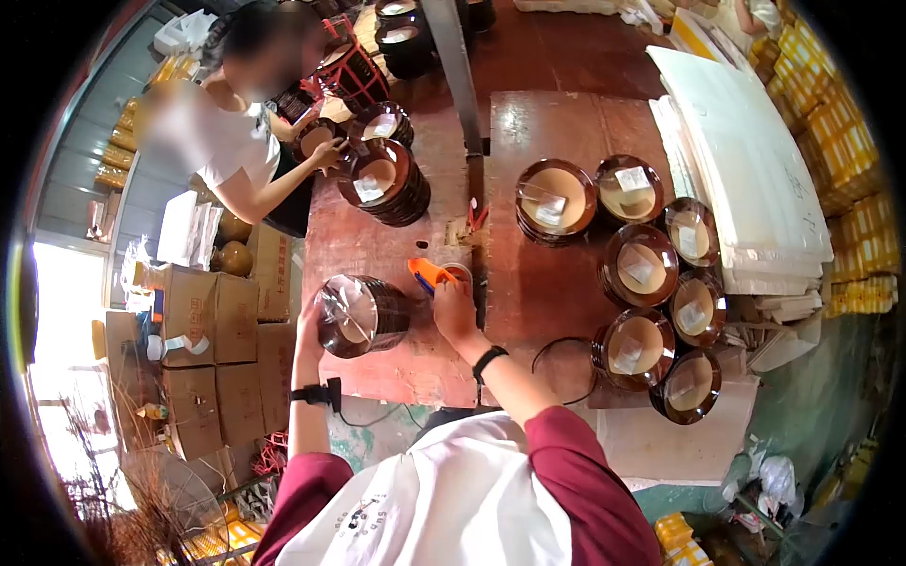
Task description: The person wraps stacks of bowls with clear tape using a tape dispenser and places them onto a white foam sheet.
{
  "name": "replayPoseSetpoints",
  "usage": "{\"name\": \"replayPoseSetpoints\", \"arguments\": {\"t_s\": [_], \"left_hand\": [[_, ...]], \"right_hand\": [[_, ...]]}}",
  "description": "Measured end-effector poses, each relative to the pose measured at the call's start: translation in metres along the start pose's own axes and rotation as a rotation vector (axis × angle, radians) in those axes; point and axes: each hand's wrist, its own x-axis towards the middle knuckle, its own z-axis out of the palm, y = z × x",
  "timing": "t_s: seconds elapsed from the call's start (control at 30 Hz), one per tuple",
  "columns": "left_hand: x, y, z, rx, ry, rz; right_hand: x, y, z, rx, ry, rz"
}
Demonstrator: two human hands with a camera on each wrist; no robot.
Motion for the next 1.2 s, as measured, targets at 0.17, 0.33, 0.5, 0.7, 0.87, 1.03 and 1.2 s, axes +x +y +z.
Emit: {"name": "replayPoseSetpoints", "arguments": {"t_s": [0.17, 0.33, 0.5, 0.7, 0.87, 1.03, 1.2], "left_hand": [[-0.021, -0.023, -0.006, -0.348, -0.005, -0.172], [-0.012, -0.056, -0.020, -0.605, -0.007, -0.223], [0.021, -0.154, -0.025, -0.388, 0.073, 0.198], [0.011, -0.133, -0.004, -0.541, 0.057, 0.193], [-0.003, -0.120, 0.004, -0.540, 0.146, 0.087], [-0.006, -0.065, 0.046, -0.523, 0.186, 0.021], [0.020, 0.038, 0.139, -0.515, 0.042, 0.080]], "right_hand": [[0.024, -0.048, -0.018, -0.046, -0.027, -0.018], [0.035, -0.086, -0.005, 0.931, -0.104, 0.512], [0.049, -0.107, 0.038, 1.761, -0.329, 0.729], [0.037, -0.101, 0.052, 1.759, -0.298, 0.690], [0.028, -0.103, 0.027, 1.805, -0.235, 0.713], [0.074, -0.130, -0.100, 1.724, -0.143, 0.837], [0.158, -0.107, -0.236, 1.423, -0.032, 0.584]]}}
